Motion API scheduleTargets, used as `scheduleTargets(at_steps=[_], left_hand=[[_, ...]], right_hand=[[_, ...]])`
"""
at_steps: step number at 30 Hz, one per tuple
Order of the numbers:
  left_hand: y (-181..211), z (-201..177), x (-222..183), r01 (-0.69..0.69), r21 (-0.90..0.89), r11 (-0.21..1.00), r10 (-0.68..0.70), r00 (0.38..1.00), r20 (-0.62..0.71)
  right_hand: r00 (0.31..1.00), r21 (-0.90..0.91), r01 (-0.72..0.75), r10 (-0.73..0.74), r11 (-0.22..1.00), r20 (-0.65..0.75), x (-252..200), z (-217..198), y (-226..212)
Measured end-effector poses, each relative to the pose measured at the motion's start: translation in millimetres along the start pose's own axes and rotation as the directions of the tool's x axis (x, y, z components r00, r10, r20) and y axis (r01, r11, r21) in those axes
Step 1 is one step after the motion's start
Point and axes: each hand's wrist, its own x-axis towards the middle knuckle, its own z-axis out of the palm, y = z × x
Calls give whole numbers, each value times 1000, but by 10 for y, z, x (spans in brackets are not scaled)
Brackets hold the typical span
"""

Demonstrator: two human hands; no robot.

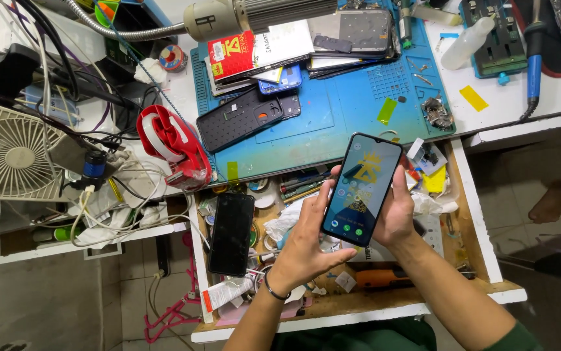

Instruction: Unpacking a new screen protector, cleaning the smartphone screen, and aligning the protector for application.

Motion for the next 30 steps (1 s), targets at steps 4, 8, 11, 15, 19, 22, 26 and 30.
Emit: scheduleTargets(at_steps=[4, 8, 11, 15, 19, 22, 26, 30], left_hand=[[0, 54, -16, -74, 62, 995, 76, 996, -38], [-122, 156, -83, -90, 116, 989, 99, 992, -78], [-129, 155, -116, -143, 244, 959, 160, 986, -48], [-119, 162, -118, -196, 364, 911, 224, 974, -37], [-142, 176, -113, -200, 403, 893, 242, 969, -56], [-71, 153, -98, -187, 383, 905, 239, 967, -92], [-60, 159, -88, -300, 435, 849, 377, 920, -103], [-81, 215, -125, -295, 438, 849, 372, 923, -101]], right_hand=[[1000, -26, 26, -26, 999, -7, 4, 2, -23], [999, -7, 34, -34, 999, 2, -5, 33, -37], [994, -7, 62, -61, 998, 95, -32, 107, -55], [984, 7, 65, -65, 998, 168, -40, 150, -58], [985, 7, 76, -76, 997, 157, -45, 204, -70], [984, -5, 106, -104, 994, 146, -40, 201, -68], [988, -62, 122, -115, 991, 103, -40, 207, -68], [992, -97, 117, -111, 988, 64, -38, 204, -66]])
